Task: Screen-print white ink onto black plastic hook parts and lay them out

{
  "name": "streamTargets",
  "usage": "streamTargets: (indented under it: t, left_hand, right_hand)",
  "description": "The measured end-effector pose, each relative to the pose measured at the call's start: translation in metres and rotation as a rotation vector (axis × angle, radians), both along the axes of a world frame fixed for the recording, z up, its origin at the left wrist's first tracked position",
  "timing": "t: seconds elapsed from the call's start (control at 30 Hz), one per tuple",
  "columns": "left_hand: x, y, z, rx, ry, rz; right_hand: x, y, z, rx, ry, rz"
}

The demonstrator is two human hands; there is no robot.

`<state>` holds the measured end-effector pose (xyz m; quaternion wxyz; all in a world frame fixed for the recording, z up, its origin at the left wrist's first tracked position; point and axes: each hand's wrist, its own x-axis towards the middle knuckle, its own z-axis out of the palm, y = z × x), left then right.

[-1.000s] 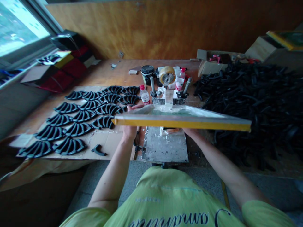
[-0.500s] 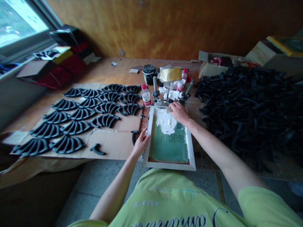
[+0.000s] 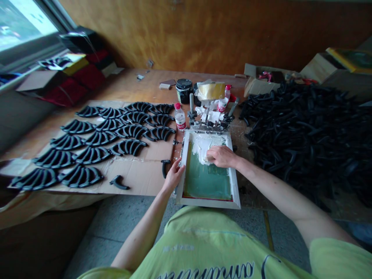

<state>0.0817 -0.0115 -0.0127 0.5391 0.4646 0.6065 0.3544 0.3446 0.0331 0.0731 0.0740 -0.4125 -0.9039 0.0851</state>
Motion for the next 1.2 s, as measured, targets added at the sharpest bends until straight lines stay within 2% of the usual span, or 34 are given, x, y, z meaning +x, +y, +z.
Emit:
streamTargets:
  t: [0.1,0.17,0.23,0.3,0.37,0.43,0.5,0.57,0.63,0.7,0.77,0.83,0.87,0.9,0.97,1.0,1.07,1.13,1.17,1.2]
  left_hand:
    - [0.0,0.0,0.003,0.004,-0.018,-0.001]
    - [0.0,0.0,0.004,-0.01,-0.039,-0.008]
    - [0.0,-0.001,0.004,-0.028,-0.059,-0.026]
    - [0.0,-0.001,0.007,-0.038,-0.074,-0.038]
    - [0.0,0.0,0.016,-0.043,-0.091,-0.046]
    - [-0.001,0.0,0.034,-0.05,-0.118,-0.062]
    - [-0.002,0.002,0.058,-0.029,-0.15,-0.053]
    - [0.0,0.008,0.086,0.026,-0.167,-0.018]
    - [0.006,0.018,0.111,0.106,-0.194,-0.001]
    - [0.015,0.032,0.133,0.212,-0.285,0.021]
    - [0.026,0.049,0.148,0.303,-0.386,0.065]
    - [0.034,0.063,0.156,0.329,-0.435,0.117]
    - [0.037,0.067,0.156,0.328,-0.441,0.146]
    - [0.04,0.069,0.153,0.33,-0.446,0.187]
    - [0.044,0.063,0.138,0.318,-0.46,0.251]
    - [0.048,0.055,0.127,0.273,-0.461,0.243]
    - [0.058,0.032,0.101,0.061,-0.457,0.118]
    - [0.072,0.005,0.076,-0.257,-0.45,-0.084]
    - [0.078,-0.007,0.066,-0.346,-0.476,-0.11]
    - [0.081,-0.016,0.057,-0.397,-0.505,-0.111]
  right_hand:
    - [-0.006,-0.001,-0.007,0.101,0.026,-0.16]
    - [-0.009,-0.012,-0.017,0.152,0.014,-0.147]
    - [-0.01,-0.023,-0.023,0.15,0.015,-0.075]
    - [-0.009,-0.023,-0.021,0.13,0.068,-0.064]
    - [-0.009,-0.007,-0.011,0.123,0.156,-0.15]
    - [-0.008,0.022,0.003,0.132,0.226,-0.297]
    - [0.0,0.052,0.016,0.144,0.244,-0.439]
    - [0.02,0.074,0.024,0.171,0.262,-0.559]
    - [0.052,0.083,0.023,0.213,0.321,-0.682]
    - [0.087,0.078,0.011,0.221,0.389,-0.835]
    - [0.111,0.063,-0.011,0.146,0.399,-0.992]
    - [0.115,0.044,-0.039,0.047,0.392,-0.917]
    - [0.11,0.034,-0.052,0.024,0.406,-0.871]
    - [0.1,0.024,-0.063,-0.018,0.398,-0.767]
    - [0.075,0.007,-0.076,-0.052,0.335,-0.54]
    - [0.061,-0.001,-0.077,-0.048,0.297,-0.457]
    - [0.034,-0.017,-0.069,0.002,0.252,-0.404]
    - [0.009,-0.036,-0.056,0.076,0.256,-0.413]
    - [-0.002,-0.045,-0.051,0.108,0.269,-0.394]
    - [-0.01,-0.053,-0.047,0.123,0.273,-0.314]
